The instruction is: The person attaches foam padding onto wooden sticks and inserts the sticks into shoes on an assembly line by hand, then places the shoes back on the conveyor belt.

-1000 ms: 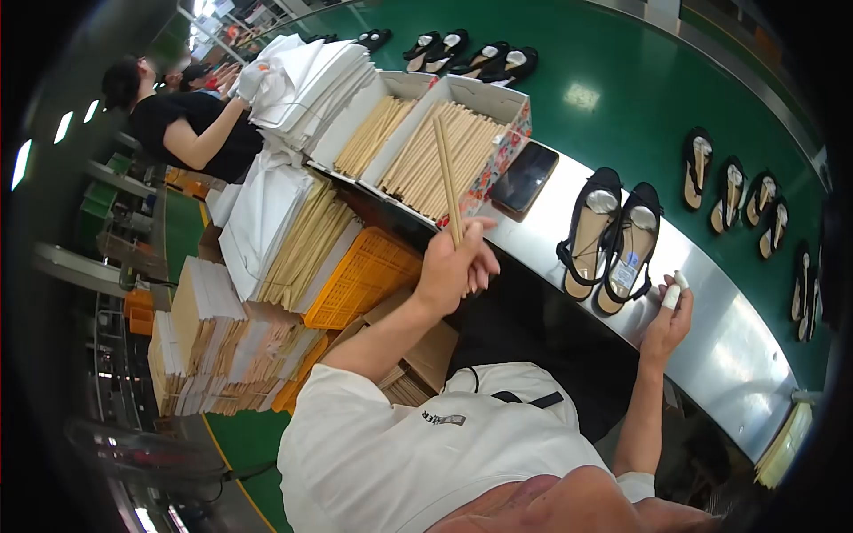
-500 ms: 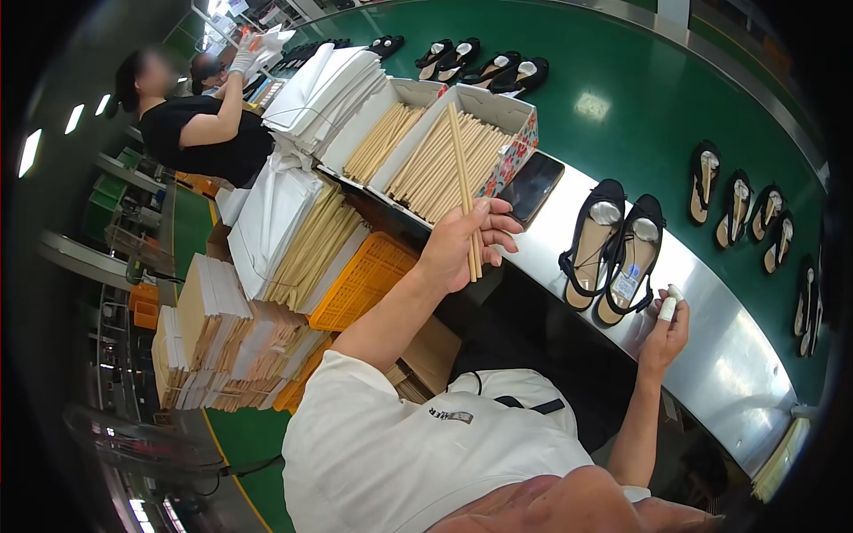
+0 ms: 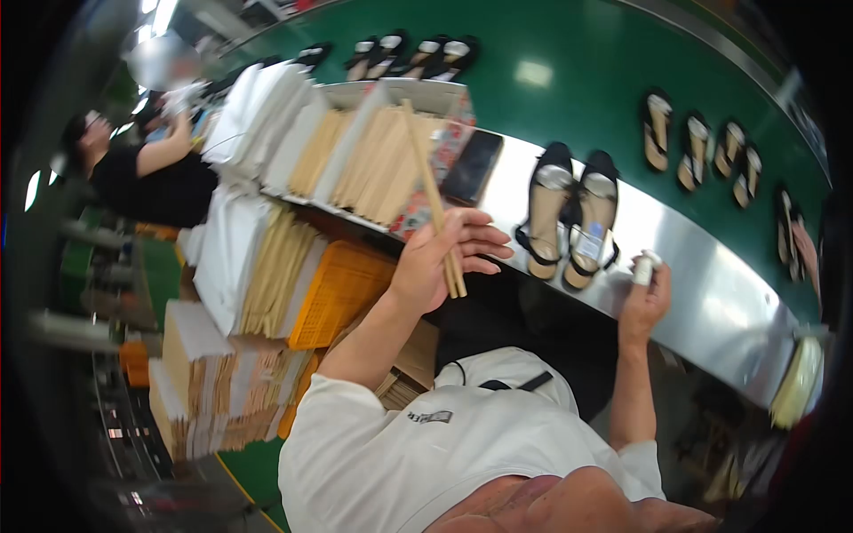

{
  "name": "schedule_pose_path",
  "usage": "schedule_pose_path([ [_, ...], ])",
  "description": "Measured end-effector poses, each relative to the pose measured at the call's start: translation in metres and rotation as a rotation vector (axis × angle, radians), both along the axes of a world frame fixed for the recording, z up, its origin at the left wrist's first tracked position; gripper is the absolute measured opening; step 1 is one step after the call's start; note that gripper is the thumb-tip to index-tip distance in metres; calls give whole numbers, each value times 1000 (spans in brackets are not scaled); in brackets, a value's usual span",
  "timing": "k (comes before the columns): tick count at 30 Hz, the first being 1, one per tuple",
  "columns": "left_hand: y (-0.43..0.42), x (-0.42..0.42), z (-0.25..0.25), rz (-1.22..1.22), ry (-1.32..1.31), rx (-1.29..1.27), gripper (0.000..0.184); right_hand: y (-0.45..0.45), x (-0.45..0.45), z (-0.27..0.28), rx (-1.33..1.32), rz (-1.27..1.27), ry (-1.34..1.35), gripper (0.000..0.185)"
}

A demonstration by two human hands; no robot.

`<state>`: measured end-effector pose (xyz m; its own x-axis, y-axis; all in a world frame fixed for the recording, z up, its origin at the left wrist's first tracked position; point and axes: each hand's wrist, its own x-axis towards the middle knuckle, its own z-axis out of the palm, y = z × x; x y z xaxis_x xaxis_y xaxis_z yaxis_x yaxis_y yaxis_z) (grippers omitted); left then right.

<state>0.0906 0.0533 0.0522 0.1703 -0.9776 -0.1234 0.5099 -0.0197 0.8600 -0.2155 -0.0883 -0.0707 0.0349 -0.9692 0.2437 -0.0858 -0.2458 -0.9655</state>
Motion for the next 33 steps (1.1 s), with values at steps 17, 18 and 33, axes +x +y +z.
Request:
schedule_pose_path([
  [17, -16, -114, -34, -277, -343, -54, 50, 104, 9, 69, 298, 750, 83, 20],
  [18, -16, -117, -39, -285, -332, -40, 47, 107, 9, 66, 340, 734, 39, 18],
  [33, -41, -118, -25, -22, -723, -74, 28, 79, -4, 76, 638, 600, -56, 20],
])
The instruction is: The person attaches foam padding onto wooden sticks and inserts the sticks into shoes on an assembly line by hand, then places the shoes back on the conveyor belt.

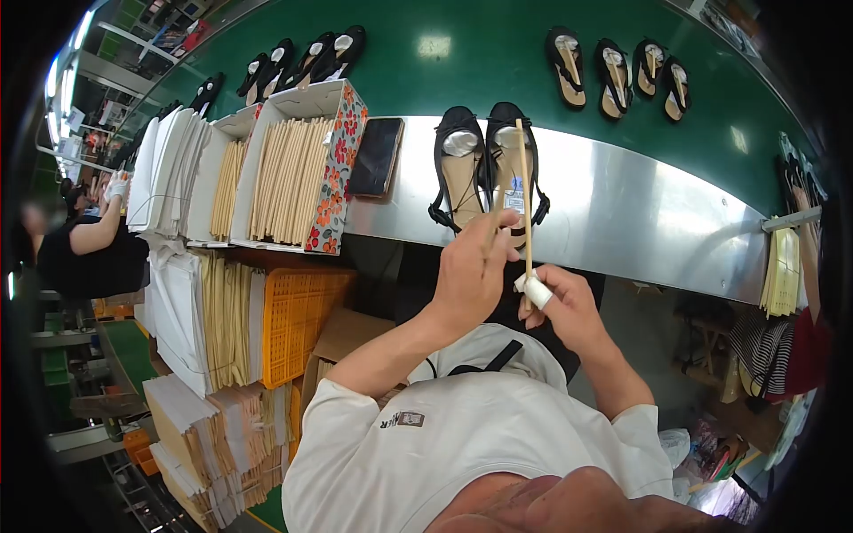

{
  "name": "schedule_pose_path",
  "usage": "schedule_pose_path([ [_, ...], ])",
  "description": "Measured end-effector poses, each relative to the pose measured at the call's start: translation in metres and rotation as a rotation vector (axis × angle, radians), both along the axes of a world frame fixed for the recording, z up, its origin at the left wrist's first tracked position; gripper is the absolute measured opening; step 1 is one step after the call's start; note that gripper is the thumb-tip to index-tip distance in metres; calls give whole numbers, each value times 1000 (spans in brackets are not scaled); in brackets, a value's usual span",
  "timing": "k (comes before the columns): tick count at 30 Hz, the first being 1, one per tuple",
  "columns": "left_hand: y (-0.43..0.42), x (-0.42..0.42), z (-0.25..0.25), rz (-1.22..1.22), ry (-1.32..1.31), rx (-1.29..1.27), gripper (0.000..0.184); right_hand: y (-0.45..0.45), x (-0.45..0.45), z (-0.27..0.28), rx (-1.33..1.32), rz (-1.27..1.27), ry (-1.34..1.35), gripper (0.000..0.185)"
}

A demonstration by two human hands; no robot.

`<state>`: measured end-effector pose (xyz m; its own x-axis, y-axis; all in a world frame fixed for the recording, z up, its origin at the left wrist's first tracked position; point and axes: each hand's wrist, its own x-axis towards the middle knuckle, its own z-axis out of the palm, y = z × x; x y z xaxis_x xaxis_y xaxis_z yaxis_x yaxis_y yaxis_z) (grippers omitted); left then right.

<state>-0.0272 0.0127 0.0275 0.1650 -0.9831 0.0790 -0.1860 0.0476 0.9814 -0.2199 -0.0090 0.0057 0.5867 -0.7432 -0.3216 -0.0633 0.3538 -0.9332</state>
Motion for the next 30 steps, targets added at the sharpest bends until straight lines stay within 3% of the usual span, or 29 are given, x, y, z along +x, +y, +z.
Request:
schedule_pose_path([
  [1, -5, -1, -3, -22, -189, -88, 25, -5, -2, -1, 98, 8, -6, 21],
  [4, -16, -4, -18, -27, -352, -106, 27, -12, 0, -3, 224, -14, -28, 22],
  [8, -20, -6, -34, 22, -409, -179, 29, -14, 2, 2, 365, -83, -110, 21],
  [11, -19, -4, -24, -27, -401, -81, 32, -15, 4, 2, 398, -97, -144, 20],
  [24, -21, 1, -25, -20, -344, -117, 25, -23, 14, -5, 431, -146, -252, 16],
  [30, -24, 7, -23, -97, -215, 35, 25, -25, 16, -18, 342, -138, -217, 16],
])
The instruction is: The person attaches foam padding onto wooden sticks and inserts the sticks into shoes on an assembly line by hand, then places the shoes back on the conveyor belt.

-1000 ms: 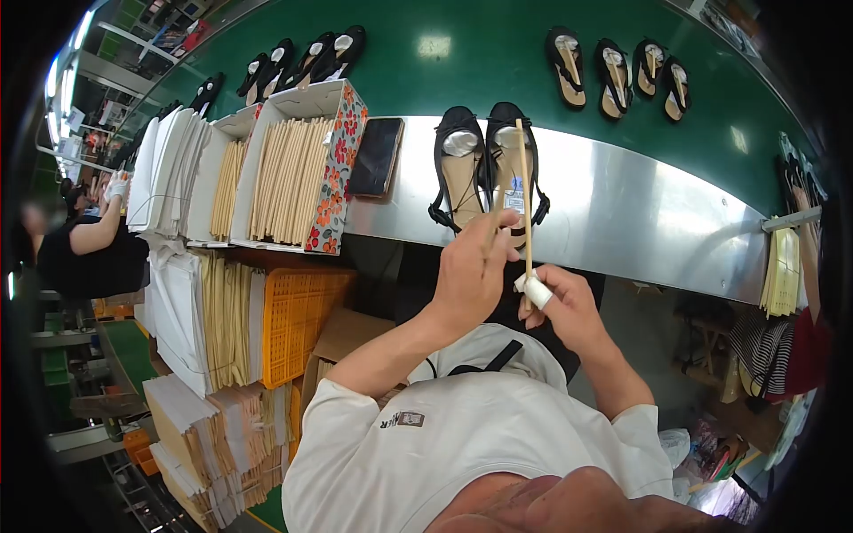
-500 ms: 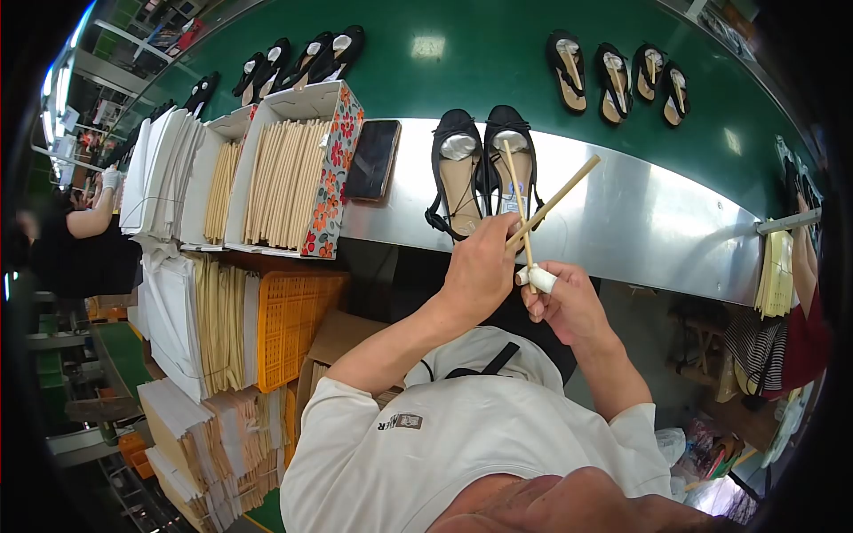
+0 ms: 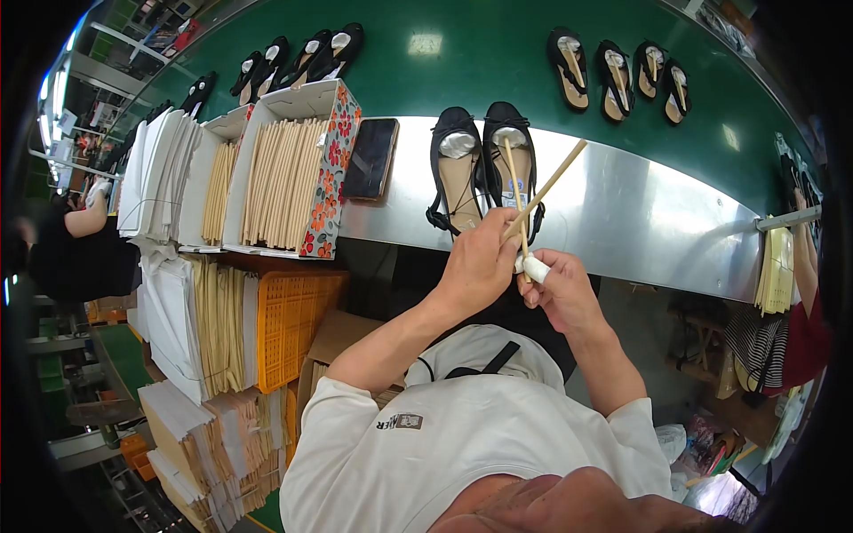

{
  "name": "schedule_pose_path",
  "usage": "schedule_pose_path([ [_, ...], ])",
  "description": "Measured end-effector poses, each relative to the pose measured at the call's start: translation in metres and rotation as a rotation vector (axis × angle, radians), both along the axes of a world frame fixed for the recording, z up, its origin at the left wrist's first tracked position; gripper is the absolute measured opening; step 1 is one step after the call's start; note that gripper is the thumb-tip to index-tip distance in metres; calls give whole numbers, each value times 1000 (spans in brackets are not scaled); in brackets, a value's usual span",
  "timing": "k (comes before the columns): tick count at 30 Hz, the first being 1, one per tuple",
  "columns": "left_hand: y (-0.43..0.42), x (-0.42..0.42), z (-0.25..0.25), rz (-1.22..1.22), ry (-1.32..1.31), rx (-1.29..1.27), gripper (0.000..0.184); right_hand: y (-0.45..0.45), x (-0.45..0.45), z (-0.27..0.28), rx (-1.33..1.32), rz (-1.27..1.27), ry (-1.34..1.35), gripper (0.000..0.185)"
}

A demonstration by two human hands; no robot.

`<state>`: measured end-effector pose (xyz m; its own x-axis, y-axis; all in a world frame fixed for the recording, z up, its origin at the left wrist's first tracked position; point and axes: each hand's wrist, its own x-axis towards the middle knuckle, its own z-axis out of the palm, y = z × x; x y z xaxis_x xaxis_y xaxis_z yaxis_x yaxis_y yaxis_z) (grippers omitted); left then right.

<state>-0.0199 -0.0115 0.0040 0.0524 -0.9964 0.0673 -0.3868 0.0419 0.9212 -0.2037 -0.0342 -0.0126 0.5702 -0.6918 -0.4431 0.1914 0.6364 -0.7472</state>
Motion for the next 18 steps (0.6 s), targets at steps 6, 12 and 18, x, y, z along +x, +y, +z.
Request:
schedule_pose_path([
  [6, -3, 2, 0, 26, 76, 102, 29, -5, 6, -7, -46, 0, 25, 17],
  [12, -6, 0, -9, 83, 141, 178, 32, -4, 7, -6, -42, -6, 31, 16],
  [18, -10, -3, -4, 100, 152, 183, 38, -4, 5, -7, -126, 18, 69, 14],
])
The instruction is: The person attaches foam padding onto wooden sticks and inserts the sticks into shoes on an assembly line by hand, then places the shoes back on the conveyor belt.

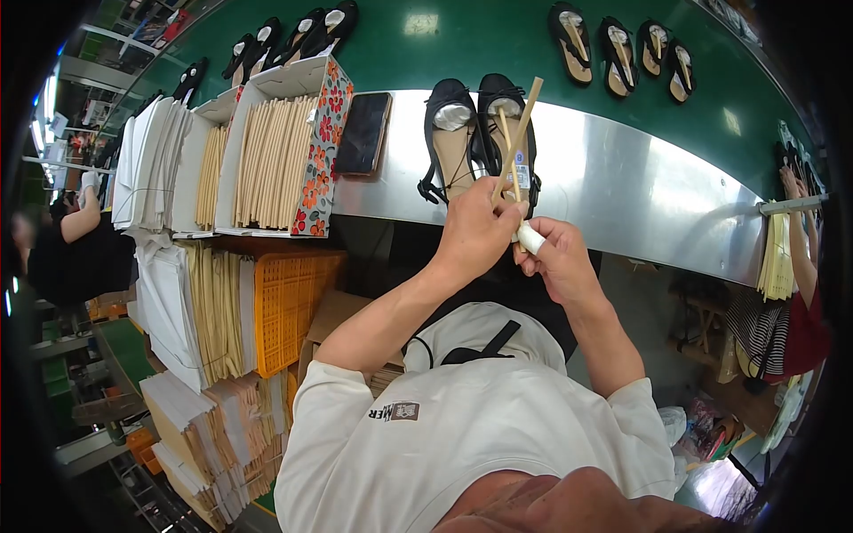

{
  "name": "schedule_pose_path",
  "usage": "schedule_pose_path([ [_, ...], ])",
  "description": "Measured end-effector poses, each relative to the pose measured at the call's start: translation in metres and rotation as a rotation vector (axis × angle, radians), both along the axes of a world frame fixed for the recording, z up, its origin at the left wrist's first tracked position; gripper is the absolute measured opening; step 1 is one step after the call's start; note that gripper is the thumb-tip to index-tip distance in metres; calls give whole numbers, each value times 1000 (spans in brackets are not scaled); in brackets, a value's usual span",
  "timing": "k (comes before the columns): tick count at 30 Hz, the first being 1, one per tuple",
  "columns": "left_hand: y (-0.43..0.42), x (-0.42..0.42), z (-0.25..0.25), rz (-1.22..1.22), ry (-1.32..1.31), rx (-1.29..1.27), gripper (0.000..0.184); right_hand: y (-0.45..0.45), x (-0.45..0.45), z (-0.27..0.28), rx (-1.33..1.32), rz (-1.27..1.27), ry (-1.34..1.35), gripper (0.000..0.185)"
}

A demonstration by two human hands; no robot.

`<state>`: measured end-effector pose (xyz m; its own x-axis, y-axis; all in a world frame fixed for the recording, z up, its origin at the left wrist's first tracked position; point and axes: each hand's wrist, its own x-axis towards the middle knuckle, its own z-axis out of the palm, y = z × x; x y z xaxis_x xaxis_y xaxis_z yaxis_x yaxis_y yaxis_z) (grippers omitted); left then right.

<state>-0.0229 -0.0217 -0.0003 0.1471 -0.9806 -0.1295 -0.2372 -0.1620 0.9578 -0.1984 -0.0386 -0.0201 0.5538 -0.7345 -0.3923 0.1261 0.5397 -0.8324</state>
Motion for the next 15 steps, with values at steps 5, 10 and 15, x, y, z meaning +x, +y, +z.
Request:
schedule_pose_path([
  [5, -2, 1, -3, 3, -34, -31, 40, 5, 4, -2, -235, -1, 188, 15],
  [10, -2, 2, 7, -54, -67, 39, 35, 3, 3, 4, -923, -32, 485, 16],
  [15, 4, -5, 4, 15, 8, -29, 30, 0, 2, 14, -704, -41, 371, 11],
])
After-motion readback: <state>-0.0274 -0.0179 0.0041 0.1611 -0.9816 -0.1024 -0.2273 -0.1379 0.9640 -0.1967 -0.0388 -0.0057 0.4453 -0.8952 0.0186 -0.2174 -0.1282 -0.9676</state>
